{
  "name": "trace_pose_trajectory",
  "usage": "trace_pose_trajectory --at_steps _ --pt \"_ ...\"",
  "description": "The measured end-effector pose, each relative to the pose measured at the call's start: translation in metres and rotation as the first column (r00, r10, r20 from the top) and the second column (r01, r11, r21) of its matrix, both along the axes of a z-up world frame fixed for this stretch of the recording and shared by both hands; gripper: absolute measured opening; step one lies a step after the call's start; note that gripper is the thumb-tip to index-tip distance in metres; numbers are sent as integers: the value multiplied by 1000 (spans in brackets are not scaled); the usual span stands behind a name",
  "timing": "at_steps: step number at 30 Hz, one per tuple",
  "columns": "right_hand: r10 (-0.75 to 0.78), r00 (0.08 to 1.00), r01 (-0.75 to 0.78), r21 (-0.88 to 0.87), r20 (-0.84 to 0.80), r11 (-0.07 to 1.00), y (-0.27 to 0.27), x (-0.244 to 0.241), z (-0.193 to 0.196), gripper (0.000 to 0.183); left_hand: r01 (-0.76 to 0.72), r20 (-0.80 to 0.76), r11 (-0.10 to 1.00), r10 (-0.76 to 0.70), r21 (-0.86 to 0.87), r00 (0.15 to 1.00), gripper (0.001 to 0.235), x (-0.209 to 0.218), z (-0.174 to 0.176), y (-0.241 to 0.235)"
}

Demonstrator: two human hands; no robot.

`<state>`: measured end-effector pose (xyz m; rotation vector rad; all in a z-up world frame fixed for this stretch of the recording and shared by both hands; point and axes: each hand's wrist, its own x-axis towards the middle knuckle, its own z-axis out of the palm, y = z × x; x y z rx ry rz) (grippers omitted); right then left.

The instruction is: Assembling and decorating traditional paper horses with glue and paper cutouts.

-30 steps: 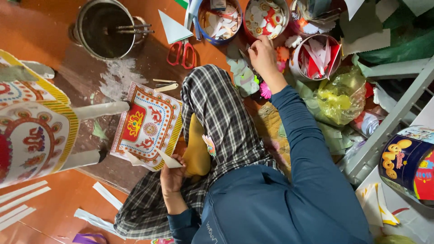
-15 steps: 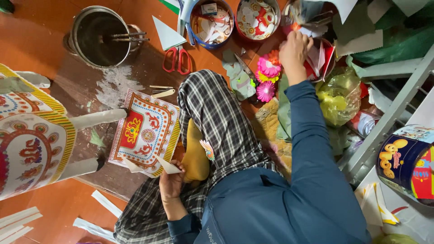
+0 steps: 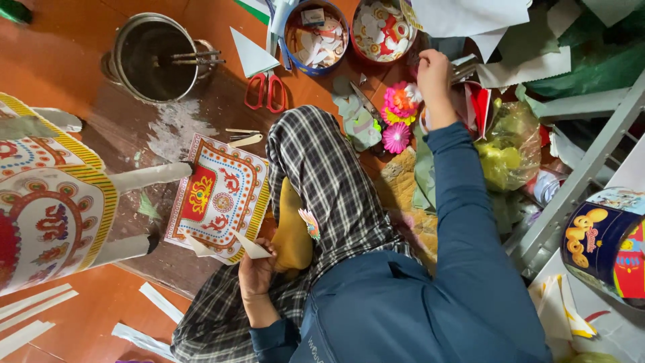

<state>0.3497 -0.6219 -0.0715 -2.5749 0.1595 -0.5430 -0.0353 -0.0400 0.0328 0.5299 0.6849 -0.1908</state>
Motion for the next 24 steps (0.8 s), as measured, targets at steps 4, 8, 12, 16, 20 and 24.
trace_pose_trajectory --at_steps 4,8,12,16,20,24 --pt "-223 949 247 87 -222 965 -11 38 -42 25 0 7 1000 0 -21 1000 36 -1 -3 0" --pt "-525 762 609 145 -380 780 -3 66 -58 24 25 -15 999 -25 22 1000 38 -1 -2 0" --pt "-507 736 637 208 -449 742 -8 71 -80 32 -26 -14 999 25 -25 1000 38 1 -11 2" --pt "-491 847 531 291 -203 796 2 35 -61 11 -24 20 1000 24 -7 1000 40 -10 -30 1" --pt "-64 977 206 815 -204 542 127 -61 114 10 -99 -7 984 101 145 995 27 -7 -14 -22" --pt "314 923 96 925 -221 367 211 -141 200 17 -182 -33 967 190 177 981 20 18 13 -63"
